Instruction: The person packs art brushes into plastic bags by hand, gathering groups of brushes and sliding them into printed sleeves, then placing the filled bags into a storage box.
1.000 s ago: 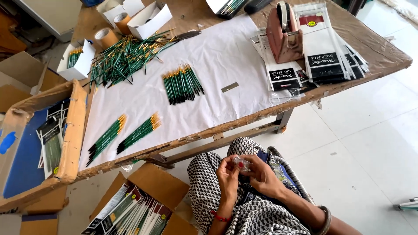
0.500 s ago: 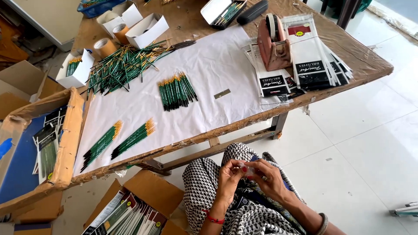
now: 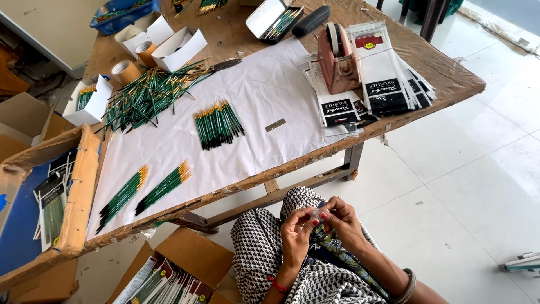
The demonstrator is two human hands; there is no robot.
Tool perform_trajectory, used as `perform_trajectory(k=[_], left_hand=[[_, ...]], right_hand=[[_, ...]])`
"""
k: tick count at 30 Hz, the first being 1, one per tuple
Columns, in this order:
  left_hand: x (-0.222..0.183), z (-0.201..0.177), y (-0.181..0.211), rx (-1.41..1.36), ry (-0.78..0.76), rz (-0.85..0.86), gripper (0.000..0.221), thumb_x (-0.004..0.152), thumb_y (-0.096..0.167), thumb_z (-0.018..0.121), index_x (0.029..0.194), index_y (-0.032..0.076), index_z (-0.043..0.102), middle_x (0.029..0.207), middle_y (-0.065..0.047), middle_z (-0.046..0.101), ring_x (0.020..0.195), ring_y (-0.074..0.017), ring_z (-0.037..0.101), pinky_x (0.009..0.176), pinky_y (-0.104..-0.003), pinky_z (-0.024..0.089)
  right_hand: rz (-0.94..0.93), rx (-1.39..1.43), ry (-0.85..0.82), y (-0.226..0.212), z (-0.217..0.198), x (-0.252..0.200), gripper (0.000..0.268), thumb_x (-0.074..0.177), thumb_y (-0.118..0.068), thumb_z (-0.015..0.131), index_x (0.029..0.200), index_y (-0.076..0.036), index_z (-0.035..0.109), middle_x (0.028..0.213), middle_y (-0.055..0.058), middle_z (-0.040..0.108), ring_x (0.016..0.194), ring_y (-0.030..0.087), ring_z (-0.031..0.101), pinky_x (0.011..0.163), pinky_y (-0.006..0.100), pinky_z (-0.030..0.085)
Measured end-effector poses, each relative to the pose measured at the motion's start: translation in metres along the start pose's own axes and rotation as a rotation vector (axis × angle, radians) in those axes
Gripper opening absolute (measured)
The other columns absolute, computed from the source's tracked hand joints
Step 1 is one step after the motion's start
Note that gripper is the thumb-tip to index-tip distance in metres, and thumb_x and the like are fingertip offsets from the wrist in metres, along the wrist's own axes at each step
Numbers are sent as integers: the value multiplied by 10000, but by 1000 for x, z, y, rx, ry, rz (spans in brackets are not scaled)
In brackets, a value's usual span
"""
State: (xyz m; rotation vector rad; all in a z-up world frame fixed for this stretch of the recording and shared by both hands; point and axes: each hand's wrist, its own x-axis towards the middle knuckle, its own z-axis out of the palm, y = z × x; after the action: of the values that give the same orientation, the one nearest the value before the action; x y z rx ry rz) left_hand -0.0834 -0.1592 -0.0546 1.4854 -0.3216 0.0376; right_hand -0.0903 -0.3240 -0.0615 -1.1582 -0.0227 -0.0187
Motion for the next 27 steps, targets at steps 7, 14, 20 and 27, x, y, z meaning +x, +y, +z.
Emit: perform_trajectory(k=[7, 14, 20, 27], left_hand=[[-1, 3, -1, 53, 73, 64, 137, 949, 144, 724, 997, 16, 726, 930, -81, 738, 828, -139, 712, 755, -267, 628], [11, -2, -9, 96, 110, -23, 130, 927, 151, 727, 957, 25, 737, 900, -75, 745, 786, -137, 708, 705, -269, 618], [13, -1, -12, 138, 68, 82, 120, 940, 138, 735, 928, 18, 732, 876, -66, 731, 766, -128, 692, 696, -264, 622], [11, 7, -13, 145, 5, 32, 119, 930, 138, 742, 969, 25, 743, 925, -83, 751, 809, -145, 726, 724, -271, 641]], right_hand=[[-1, 33, -20, -4, 8, -4, 155, 954, -155, 690, 927, -30, 602, 769, 44, 669, 540, 80, 588, 449, 235, 496], [-52, -143, -8, -22, 18, -5, 130, 984, -147, 661, 1000, -20, 634, 772, 38, 691, 601, 73, 609, 517, 228, 527], [-179, -518, -39, -26, 9, -2, 211, 862, -44, 683, 1070, -13, 699, 940, 71, 738, 732, 112, 737, 635, 263, 620], [2, -337, 18, 5, -25, 7, 71, 914, -25, 681, 849, 1, 667, 955, 135, 810, 684, 148, 754, 598, 286, 664]])
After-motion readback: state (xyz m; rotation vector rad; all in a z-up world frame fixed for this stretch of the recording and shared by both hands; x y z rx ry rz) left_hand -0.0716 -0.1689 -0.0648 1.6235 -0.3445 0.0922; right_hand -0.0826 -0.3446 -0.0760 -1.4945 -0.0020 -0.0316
